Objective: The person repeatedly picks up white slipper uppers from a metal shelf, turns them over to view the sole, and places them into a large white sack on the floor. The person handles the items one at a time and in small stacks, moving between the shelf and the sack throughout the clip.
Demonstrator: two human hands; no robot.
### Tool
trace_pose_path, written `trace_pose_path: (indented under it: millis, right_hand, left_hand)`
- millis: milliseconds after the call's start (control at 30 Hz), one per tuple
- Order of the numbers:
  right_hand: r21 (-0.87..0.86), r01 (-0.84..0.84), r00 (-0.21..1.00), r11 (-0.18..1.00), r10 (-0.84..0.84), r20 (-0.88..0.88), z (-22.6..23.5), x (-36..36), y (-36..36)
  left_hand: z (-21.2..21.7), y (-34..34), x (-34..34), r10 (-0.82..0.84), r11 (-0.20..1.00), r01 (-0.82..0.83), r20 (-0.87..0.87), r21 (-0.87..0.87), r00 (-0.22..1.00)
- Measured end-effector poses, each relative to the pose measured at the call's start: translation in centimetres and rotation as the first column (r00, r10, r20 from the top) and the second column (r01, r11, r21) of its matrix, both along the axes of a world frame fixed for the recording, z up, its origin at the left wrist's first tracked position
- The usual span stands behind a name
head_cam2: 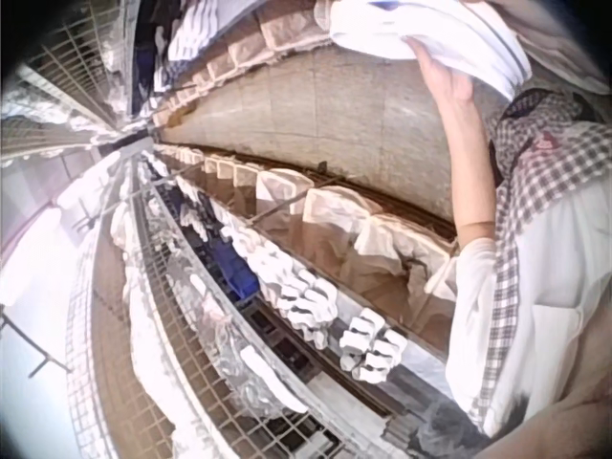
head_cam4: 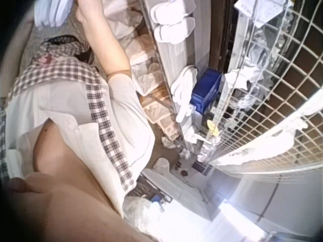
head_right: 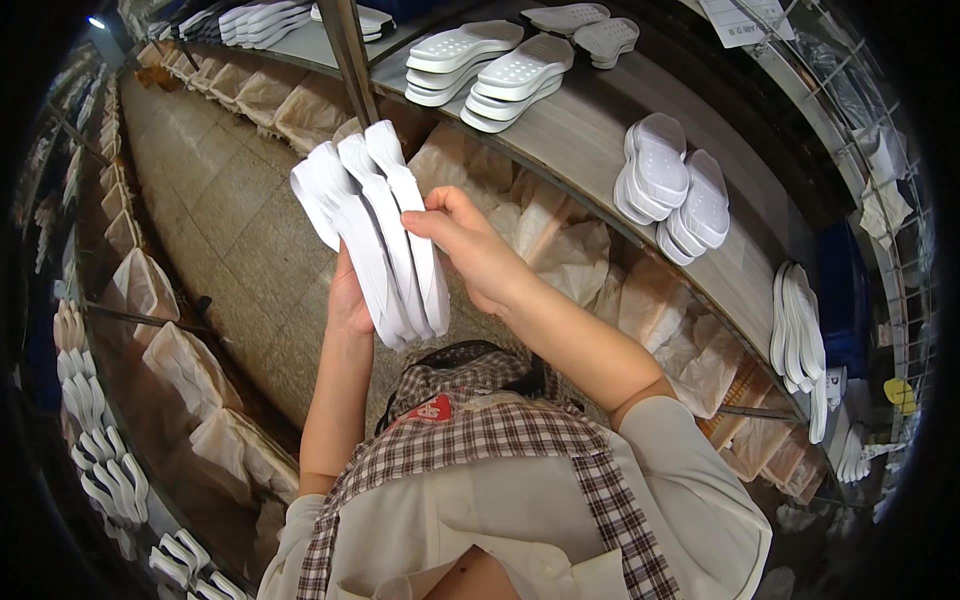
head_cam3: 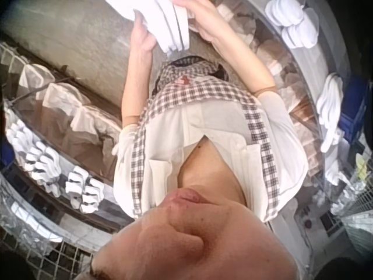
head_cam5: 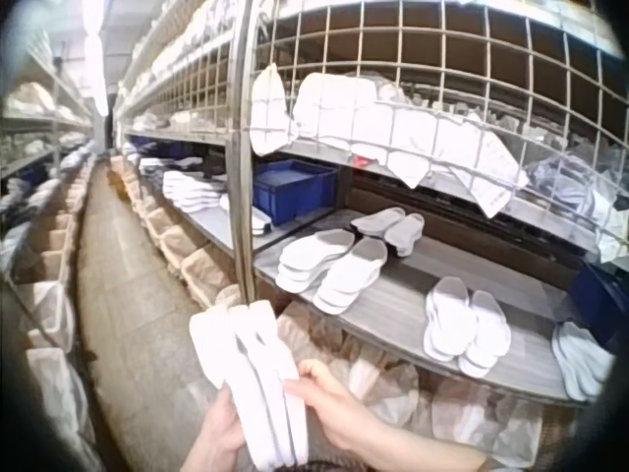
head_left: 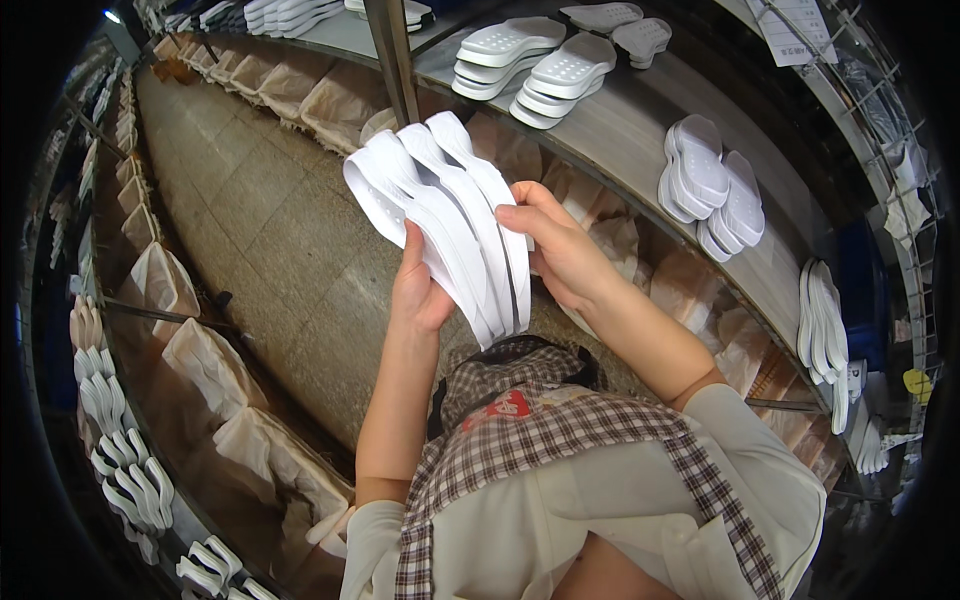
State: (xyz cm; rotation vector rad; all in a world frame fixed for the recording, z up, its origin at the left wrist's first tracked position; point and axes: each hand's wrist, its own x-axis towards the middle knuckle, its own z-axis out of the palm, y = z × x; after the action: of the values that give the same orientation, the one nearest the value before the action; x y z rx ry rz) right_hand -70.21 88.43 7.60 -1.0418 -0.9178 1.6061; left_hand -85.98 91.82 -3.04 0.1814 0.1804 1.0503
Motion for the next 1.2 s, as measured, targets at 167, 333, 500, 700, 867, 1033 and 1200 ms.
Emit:
trace_pose_path:
  millis: [167,333,500,700,867,1033,1200]
  right_hand:
    - [-0.048,0.02,0.999,0.999,-0.018,0.033,-0.8,0.2,0.2]
    - [-0.029,-0.001,1.0,1.0,0.0,-0.016,-1.9,0.5,0.2]
    - [0.059,-0.075,0.992,0.995,0.08,-0.095,-1.9,1.1,-0.5]
    - [0.19,-0.184,0.983,0.964,0.184,0.021,-0.5,1.5,-1.0]
    - [0.304,-0.187,0.979,0.934,0.151,0.138,0.2,1.8,-1.5]
    - [0.347,-0.174,0.974,0.921,0.109,0.2,0.0,2.2,-1.8]
    - [0.375,-0.169,0.965,0.911,0.076,0.252,-0.5,2.4,-1.9]
  left_hand:
    - [-0.7,-0.1,0.1,-0.024,0.998,0.024,-0.005,-0.054,1.0]
    - [-0.7,-0.5,0.1,-0.012,0.999,0.011,-0.037,-0.048,0.999]
    - [0.6,-0.8,-0.2,0.121,0.989,-0.105,-0.167,0.099,0.979]
    - [2.4,-1.1,-1.1,0.272,0.914,-0.154,-0.287,0.375,0.918]
    - [3.3,-1.0,-1.0,0.27,0.892,-0.121,-0.299,0.435,0.915]
    - [3.5,-1.0,-0.7,0.26,0.883,-0.106,-0.288,0.458,0.922]
    - [3.6,-1.0,-0.5,0.271,0.886,-0.108,-0.315,0.45,0.909]
